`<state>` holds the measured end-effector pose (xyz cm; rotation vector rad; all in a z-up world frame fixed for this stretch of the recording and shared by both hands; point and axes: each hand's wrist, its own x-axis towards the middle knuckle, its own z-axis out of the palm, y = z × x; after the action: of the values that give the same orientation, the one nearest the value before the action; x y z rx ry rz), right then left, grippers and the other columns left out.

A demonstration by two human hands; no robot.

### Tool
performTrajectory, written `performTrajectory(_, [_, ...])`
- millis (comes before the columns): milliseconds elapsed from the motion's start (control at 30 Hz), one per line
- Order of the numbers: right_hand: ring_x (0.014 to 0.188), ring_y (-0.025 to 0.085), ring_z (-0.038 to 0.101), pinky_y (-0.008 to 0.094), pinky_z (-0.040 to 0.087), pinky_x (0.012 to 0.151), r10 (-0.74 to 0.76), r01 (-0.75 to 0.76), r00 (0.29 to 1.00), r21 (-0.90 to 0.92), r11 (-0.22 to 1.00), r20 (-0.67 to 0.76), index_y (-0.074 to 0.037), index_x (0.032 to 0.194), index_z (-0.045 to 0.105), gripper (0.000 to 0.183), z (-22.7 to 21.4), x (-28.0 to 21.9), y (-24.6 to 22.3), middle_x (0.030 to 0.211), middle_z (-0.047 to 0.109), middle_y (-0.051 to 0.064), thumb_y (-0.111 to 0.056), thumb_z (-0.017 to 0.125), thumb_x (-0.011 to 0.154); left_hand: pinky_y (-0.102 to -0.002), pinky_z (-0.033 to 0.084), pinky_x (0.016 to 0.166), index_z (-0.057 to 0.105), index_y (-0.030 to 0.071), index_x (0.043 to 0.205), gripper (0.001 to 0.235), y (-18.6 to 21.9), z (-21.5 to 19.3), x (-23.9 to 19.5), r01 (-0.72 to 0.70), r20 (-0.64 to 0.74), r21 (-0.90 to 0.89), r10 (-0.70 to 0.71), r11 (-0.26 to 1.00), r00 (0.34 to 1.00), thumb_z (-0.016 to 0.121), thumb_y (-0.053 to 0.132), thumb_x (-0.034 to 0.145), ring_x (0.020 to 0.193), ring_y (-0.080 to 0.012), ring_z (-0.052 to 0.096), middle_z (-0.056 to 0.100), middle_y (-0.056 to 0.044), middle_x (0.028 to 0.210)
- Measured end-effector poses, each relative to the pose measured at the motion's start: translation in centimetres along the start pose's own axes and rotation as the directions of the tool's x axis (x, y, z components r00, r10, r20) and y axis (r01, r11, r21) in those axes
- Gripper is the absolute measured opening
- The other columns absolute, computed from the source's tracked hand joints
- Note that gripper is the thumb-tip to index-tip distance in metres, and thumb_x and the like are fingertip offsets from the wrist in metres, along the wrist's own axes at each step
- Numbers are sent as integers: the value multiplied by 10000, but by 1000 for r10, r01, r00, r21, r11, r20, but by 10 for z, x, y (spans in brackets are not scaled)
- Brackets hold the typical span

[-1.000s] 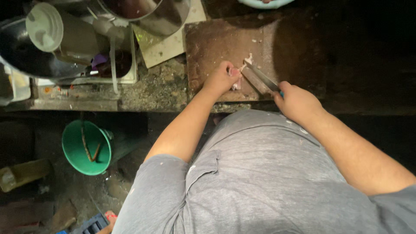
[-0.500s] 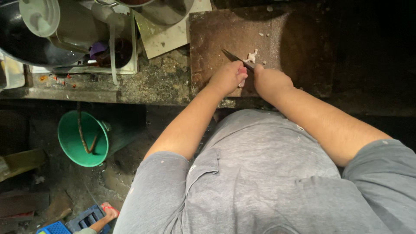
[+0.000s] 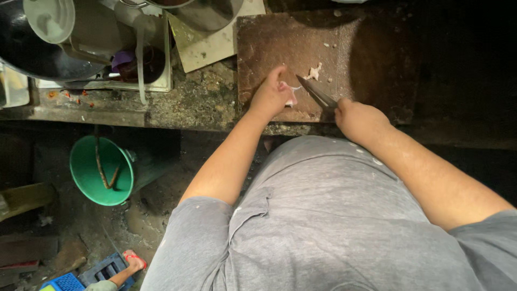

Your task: The person cuts raw meat into smaller pieces on a wooden board with a knife and places the pieces into a bowl and a pot.

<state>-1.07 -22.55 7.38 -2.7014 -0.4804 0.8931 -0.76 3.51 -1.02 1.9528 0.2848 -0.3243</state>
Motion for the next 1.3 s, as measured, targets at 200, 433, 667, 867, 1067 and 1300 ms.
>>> performTrajectory(200, [817,485,691,582,547,725,108,-103,983,39,994,-146,-8,1088,575,284,-4,-5,3,890,713,292,-278,492,1062,-331,619,783,679,116,1292,411,13,12,22,152,76,-224,-138,963,987,717,243,903,910,-195,735,740,-109,1154])
performTrajectory(433, [793,489,679,584,546,698,22,-17,980,28,999,-199,-26,1071,577,228,-5,-11,1,908,687,278,-242,511,1038,-413,564,831,750,115,1098,272,22,6,16,-165,-84,307,199,937,976,773,255,866,933,-327,701,713,-157,1026])
performTrajectory(667, [851,477,702,576,565,715,10,-14,997,-53,998,-75,-15,1111,586,220,-14,-6,-8,993,690,289,-183,514,990,-448,546,815,720,86,1040,204,31,0,14,-297,-35,352,329,888,944,743,216,885,939,-360,675,698,-156,985])
performTrajectory(867, [992,477,697,571,566,804,127,-125,990,-47,991,56,-26,1181,597,249,-23,9,-22,1106,695,291,-136,462,1002,-458,544,808,717,87,993,143,28,-3,20,-363,16,348,382,864,924,735,179,886,927,-367,675,702,-152,959])
performTrajectory(1067, [997,455,713,554,572,817,67,-67,998,-32,997,20,-41,1372,523,387,-35,42,-49,1099,714,280,-73,418,1000,-466,540,808,694,66,980,171,29,-6,29,-370,85,391,367,843,926,742,194,877,914,-369,673,686,-152,934])
performTrajectory(1300, [1031,443,705,561,554,848,142,-141,984,-20,990,111,-79,1361,538,366,-25,37,-36,1133,703,264,-125,382,1032,-489,525,823,717,99,996,163,33,-2,27,-403,70,442,416,802,906,720,219,885,950,-388,654,701,-146,957])
